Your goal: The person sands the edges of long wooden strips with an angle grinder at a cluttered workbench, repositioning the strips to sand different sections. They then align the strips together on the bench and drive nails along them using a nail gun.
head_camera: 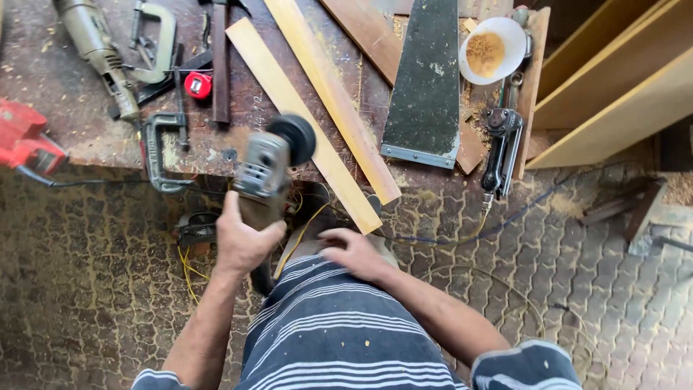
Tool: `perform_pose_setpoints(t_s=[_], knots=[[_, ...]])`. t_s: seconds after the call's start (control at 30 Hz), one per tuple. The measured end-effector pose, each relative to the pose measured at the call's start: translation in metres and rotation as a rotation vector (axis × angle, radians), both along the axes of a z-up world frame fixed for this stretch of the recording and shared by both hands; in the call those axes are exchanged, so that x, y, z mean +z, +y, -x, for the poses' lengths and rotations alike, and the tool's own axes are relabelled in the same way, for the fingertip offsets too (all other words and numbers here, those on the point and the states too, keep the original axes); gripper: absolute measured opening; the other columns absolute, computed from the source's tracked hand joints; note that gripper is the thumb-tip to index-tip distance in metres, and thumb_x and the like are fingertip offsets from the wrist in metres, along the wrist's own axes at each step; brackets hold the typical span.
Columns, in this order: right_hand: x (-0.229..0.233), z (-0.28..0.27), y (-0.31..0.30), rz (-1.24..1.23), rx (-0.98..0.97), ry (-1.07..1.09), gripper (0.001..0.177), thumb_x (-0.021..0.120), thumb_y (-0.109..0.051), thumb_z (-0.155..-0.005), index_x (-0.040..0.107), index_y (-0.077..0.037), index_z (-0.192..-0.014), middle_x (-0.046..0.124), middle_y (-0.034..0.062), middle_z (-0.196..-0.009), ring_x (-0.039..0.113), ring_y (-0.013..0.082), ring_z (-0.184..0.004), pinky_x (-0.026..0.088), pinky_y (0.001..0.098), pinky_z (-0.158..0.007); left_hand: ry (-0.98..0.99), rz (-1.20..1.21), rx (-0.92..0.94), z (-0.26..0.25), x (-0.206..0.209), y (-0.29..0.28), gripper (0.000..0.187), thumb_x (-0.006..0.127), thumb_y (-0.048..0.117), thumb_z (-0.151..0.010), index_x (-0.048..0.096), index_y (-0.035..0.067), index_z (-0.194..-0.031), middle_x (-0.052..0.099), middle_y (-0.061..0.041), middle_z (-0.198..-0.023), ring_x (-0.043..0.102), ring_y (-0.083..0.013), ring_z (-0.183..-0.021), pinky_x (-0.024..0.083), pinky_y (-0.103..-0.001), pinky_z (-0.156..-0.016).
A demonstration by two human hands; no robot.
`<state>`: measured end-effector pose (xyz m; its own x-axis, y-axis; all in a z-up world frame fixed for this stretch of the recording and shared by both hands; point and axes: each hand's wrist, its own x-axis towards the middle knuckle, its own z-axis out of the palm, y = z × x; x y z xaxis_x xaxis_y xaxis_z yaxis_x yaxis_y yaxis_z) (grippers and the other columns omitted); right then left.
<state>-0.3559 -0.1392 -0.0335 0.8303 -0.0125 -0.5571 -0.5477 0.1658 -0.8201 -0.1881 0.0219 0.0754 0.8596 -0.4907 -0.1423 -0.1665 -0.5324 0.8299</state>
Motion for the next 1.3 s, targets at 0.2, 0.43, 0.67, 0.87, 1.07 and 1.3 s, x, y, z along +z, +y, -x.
perform_pose_setpoints(t_s=[0.2,0.43,0.67,0.87,1.07,1.3], knots=[[0.065,-0.057,0.056,0.066,0.219,-0.398,0.075,0.086,-0.035,-0.069,0.055,0.0,-0.128,0.072,0.0177,-0.109,0.07,0.0237,-0.096,0.055,0.0372,-0.088,-0.093,0.482,0.312,0.029,0.062,-0.004,0.064,0.073,0.011,-0.083,0.042,0.003,-0.138,0.056,-0.008,-0.112,0.064,-0.0191,-0.088,0.064,-0.036,-0.082],[0.062,-0.034,0.061,0.127,0.48,-0.466,0.065,0.081,-0.04,-0.074,0.061,-0.001,-0.122,0.074,0.0181,-0.099,0.074,0.029,-0.093,0.058,0.0401,-0.085,-0.155,0.658,0.425,0.073,0.048,0.033,0.067,0.069,0.009,-0.086,0.038,0.002,-0.145,0.05,-0.008,-0.12,0.061,-0.0186,-0.102,0.062,-0.037,-0.093],[0.025,-0.028,0.022,-0.024,0.592,-0.5,0.08,0.079,-0.049,-0.081,0.053,-0.004,-0.142,0.069,0.0181,-0.122,0.068,0.0287,-0.111,0.053,0.0401,-0.095,-0.012,0.708,0.506,0.067,0.004,0.047,0.065,0.067,0.01,-0.085,0.042,0.0,-0.144,0.052,-0.009,-0.121,0.06,-0.0175,-0.106,0.06,-0.033,-0.093],[-0.023,-0.013,-0.012,0.19,0.273,-0.321,0.065,0.074,-0.038,-0.087,0.058,-0.005,-0.14,0.07,0.0159,-0.127,0.068,0.0262,-0.117,0.053,0.0393,-0.103,0.003,0.66,0.482,0.033,-0.006,0.071,0.067,0.067,0.016,-0.088,0.042,0.0,-0.148,0.05,-0.007,-0.123,0.058,-0.0155,-0.106,0.061,-0.033,-0.092],[-0.09,0.006,-0.042,1.057,-0.258,-0.169,0.056,0.079,-0.031,-0.081,0.063,-0.003,-0.126,0.063,0.0194,-0.124,0.058,0.0364,-0.12,0.044,0.0452,-0.106,0.135,0.657,0.497,-0.014,0.0,0.079,0.07,0.066,0.015,-0.086,0.04,0.0,-0.149,0.051,-0.008,-0.123,0.061,-0.0163,-0.105,0.063,-0.033,-0.093],[-0.132,0.003,-0.071,1.171,-0.373,-0.153,0.077,0.083,-0.023,-0.07,0.055,0.003,-0.136,0.058,0.0238,-0.122,0.059,0.0396,-0.112,0.05,0.0473,-0.096,0.209,0.723,0.402,-0.054,-0.024,0.088,0.068,0.071,0.005,-0.091,0.042,0.001,-0.152,0.052,-0.007,-0.13,0.058,-0.0162,-0.117,0.055,-0.033,-0.108]])
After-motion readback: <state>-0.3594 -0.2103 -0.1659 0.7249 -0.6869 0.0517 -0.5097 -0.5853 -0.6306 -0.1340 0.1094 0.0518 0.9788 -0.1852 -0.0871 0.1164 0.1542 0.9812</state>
